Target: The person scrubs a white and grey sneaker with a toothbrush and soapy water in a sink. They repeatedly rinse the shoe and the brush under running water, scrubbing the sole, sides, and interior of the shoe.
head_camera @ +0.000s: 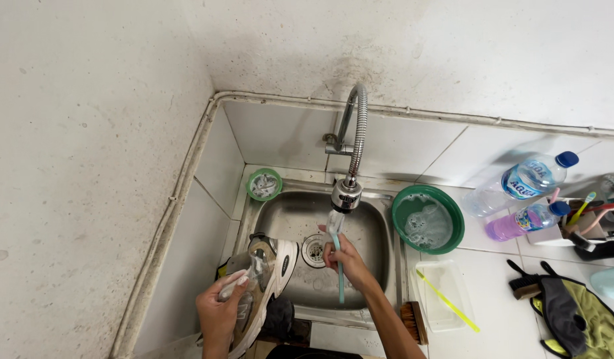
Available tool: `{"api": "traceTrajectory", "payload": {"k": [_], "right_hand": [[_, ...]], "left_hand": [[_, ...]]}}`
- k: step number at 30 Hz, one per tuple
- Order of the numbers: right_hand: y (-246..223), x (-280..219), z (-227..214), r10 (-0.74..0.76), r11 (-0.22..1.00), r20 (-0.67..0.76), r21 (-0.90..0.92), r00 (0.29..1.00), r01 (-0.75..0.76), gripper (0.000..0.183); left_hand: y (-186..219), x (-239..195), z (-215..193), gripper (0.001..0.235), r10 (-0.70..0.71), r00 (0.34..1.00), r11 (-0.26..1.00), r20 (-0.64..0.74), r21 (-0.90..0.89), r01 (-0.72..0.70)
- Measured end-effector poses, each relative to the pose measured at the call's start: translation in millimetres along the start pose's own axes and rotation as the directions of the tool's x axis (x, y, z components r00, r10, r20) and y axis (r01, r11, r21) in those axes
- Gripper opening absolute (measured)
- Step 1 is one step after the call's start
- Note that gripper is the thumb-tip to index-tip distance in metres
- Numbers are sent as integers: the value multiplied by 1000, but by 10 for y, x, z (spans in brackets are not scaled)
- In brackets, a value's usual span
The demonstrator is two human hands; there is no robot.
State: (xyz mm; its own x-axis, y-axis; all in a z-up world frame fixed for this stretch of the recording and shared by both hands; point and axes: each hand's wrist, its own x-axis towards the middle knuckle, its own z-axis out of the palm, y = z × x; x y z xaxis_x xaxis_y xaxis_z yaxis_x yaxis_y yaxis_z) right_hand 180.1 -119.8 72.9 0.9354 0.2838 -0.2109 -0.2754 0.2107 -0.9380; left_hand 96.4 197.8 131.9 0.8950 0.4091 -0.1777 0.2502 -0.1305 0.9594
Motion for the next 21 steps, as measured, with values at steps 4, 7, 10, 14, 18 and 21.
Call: {"api": "traceTrajectory", "payload": {"k": [4,7,10,14,18,21], "right_hand": [[61,124,-96,-179,984,86,20,980,178,55],[-25,207,-79,-299,954,58,3,953,299,51],[-111,310,-69,-336,938,-67,-113,939,328,68],[-363,269,39,-326,941,21,-90,945,327,60],[-414,300,74,-293,956,-37,7,956,293,48],[-132,367,-52,-356,922,-48,145,933,359,55]], "left_hand": [[-54,-2,26,30,9,1000,999,17,-35,-8],[-74,-19,56,26,33,999,996,11,-81,-32],[4,-60,63,26,38,999,999,32,-24,-38],[11,-94,71,27,46,997,998,54,-41,-44],[8,-115,88,28,19,998,999,61,-36,-17],[-11,-136,80,27,36,998,999,53,-24,-35]]}}
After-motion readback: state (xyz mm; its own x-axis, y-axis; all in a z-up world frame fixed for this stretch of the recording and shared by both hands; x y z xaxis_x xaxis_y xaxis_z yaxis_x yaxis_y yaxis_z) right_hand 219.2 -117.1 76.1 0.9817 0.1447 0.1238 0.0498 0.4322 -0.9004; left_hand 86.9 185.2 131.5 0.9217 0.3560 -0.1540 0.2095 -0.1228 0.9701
